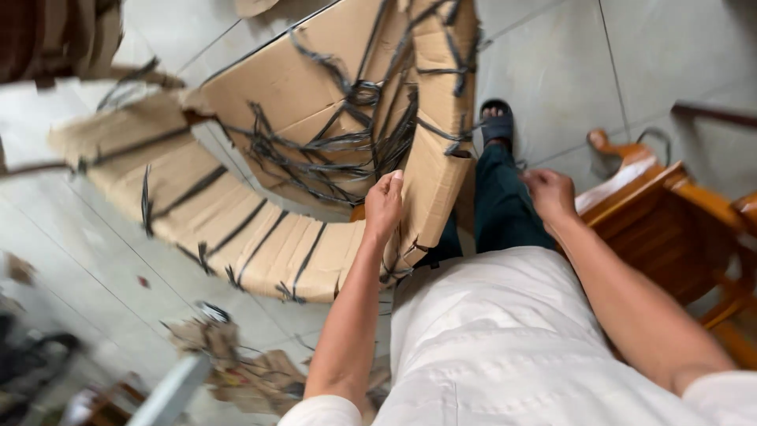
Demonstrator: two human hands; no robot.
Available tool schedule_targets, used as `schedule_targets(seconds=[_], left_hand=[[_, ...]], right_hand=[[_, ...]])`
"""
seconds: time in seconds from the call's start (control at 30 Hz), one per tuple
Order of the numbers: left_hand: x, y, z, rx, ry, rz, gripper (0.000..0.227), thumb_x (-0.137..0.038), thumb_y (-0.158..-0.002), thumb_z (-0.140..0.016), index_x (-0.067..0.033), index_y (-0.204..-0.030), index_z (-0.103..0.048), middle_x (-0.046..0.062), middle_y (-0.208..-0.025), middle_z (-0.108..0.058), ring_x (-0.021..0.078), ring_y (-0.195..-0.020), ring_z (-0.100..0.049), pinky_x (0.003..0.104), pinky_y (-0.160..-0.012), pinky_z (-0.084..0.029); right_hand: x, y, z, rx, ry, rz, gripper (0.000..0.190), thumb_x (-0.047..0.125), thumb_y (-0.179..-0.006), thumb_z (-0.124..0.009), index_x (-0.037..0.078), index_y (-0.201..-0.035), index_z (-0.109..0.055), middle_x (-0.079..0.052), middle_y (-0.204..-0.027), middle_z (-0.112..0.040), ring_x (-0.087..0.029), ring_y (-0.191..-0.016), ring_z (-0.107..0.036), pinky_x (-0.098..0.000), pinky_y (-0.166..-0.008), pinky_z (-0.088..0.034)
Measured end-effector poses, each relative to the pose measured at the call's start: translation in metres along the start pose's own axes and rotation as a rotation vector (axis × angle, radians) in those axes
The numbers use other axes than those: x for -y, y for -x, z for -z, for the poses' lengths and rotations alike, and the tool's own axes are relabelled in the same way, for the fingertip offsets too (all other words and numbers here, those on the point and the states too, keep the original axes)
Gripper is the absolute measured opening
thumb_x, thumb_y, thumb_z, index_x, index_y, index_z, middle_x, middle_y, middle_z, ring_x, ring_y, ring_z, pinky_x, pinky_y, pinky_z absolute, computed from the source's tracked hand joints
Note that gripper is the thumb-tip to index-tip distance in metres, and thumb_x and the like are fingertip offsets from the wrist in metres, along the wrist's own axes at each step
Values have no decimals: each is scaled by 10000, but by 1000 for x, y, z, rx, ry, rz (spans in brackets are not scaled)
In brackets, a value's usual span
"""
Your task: Wrapping a wooden chair frame with cardboard and securing it with plastic ties
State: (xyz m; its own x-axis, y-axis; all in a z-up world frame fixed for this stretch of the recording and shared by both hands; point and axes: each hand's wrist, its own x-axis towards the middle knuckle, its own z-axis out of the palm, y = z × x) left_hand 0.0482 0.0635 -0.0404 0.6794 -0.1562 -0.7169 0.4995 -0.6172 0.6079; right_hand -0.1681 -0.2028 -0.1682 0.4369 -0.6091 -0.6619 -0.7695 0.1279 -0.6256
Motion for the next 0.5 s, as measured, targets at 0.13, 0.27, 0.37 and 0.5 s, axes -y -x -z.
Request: schedule_targets(seconds=[0.13,0.27,0.37,0.5], left_hand=[[-13,-30,-30,161,-68,64,561,-414,-1047,-478,32,-1336,-660,322,-1361,-619,433,-1371,-511,540,-1182,-353],[-28,-55,-50,203,-50,95,639,-439,-1083,-427,66,-1470,-492,339,-1525,-436,476,-1482,-318,572,-1261,-207],[88,-121,-51,161,40,147,472,-418,-1083,-503,-34,-1347,-580,214,-1349,-553,336,-1304,-451,525,-1153,-334],[162,-159,-59,42,395,218,250,-288,-1007,-663,-60,-962,-755,118,-805,-774,177,-692,-757,350,-668,-640]], right_hand=[[-54,-40,-81,-38,-45,83,146,199,-969,-763,67,-1023,-796,-213,-892,-728,-407,-931,-692,-475,-781,-529],[-82,-61,-157,69,41,-77,226,285,-992,-658,127,-1068,-801,-137,-906,-757,-363,-906,-719,-476,-797,-550],[-28,-43,-171,114,-66,-77,242,268,-978,-639,100,-1036,-804,-162,-807,-732,-309,-808,-717,-444,-673,-550],[6,-30,-178,172,-209,-131,224,325,-973,-654,173,-1032,-808,-91,-764,-734,-195,-708,-699,-363,-586,-546]])
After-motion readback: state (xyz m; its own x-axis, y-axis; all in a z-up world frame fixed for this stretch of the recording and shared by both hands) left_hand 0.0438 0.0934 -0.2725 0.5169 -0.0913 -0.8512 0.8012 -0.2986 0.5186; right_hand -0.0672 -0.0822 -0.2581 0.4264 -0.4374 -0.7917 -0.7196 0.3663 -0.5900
